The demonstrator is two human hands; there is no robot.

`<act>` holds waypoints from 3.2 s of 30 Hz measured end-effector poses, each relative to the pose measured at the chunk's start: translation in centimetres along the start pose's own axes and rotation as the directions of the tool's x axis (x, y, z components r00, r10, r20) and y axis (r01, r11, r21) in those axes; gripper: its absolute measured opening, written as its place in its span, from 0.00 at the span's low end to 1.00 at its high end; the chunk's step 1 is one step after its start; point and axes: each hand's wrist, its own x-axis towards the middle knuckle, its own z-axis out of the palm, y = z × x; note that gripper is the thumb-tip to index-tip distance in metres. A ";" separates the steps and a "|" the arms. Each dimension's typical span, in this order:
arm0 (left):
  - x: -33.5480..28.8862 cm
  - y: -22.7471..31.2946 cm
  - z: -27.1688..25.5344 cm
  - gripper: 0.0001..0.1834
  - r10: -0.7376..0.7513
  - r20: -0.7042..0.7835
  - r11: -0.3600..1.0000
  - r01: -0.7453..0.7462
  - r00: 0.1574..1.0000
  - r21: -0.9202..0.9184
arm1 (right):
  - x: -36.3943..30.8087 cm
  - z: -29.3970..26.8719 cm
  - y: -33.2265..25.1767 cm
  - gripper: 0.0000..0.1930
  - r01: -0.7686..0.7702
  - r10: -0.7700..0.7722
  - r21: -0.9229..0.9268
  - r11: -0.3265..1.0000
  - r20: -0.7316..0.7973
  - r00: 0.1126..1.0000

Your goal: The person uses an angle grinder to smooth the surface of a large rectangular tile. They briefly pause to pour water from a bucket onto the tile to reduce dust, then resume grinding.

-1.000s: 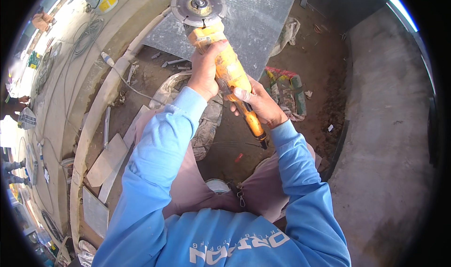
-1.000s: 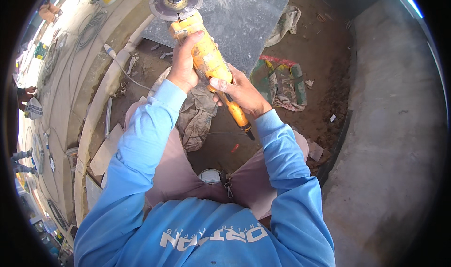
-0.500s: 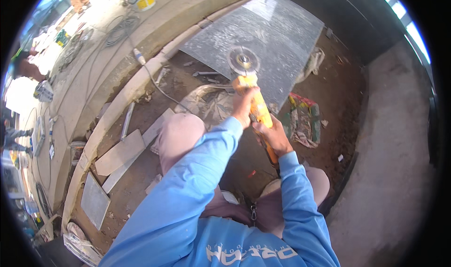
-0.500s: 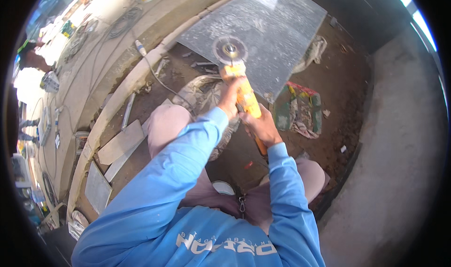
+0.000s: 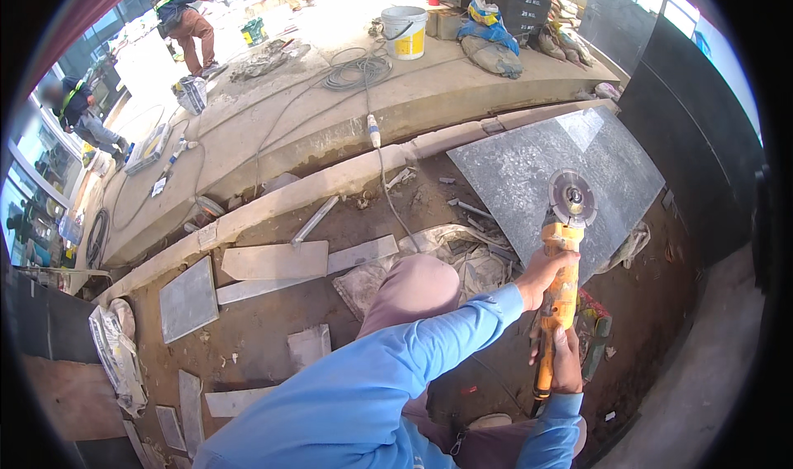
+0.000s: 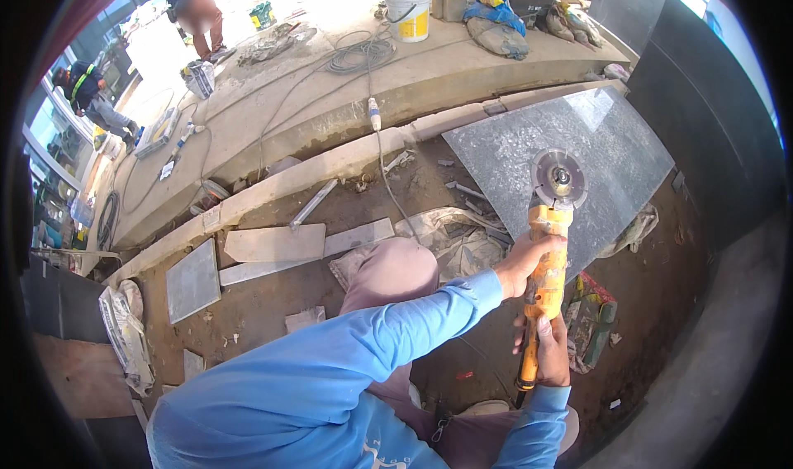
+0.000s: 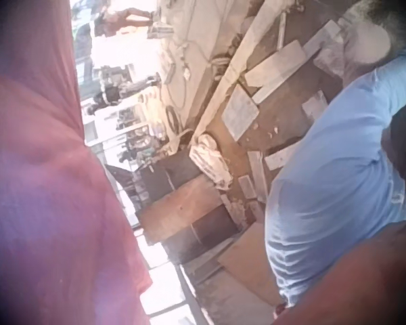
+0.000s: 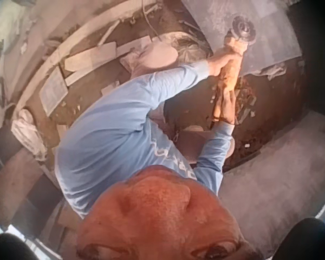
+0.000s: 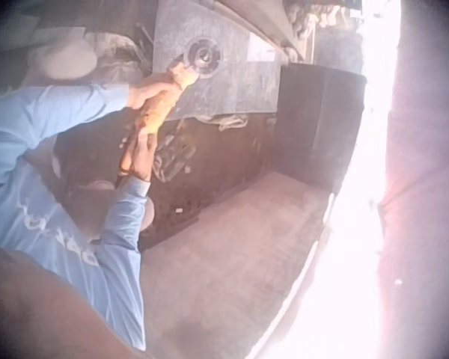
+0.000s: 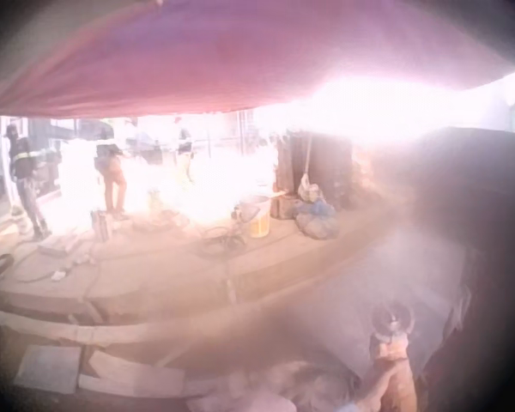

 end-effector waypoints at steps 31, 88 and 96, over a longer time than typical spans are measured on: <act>-0.1 -0.7 -1.7 0.20 -0.039 -0.190 0.962 0.088 0.981 0.257 | -0.6 0.8 4.2 0.27 -0.192 0.189 0.022 0.981 0.096 0.977; -0.4 -2.8 -1.1 0.21 0.000 -0.015 0.982 -0.003 1.000 -0.190 | 3.7 2.3 -4.2 0.22 0.073 -0.198 -0.617 0.783 -0.136 0.971; -1.2 -4.4 -2.3 0.24 -0.110 -0.081 0.994 0.109 0.991 -0.008 | 2.2 -0.3 -0.1 0.25 -0.048 0.022 -0.201 0.978 -0.128 0.991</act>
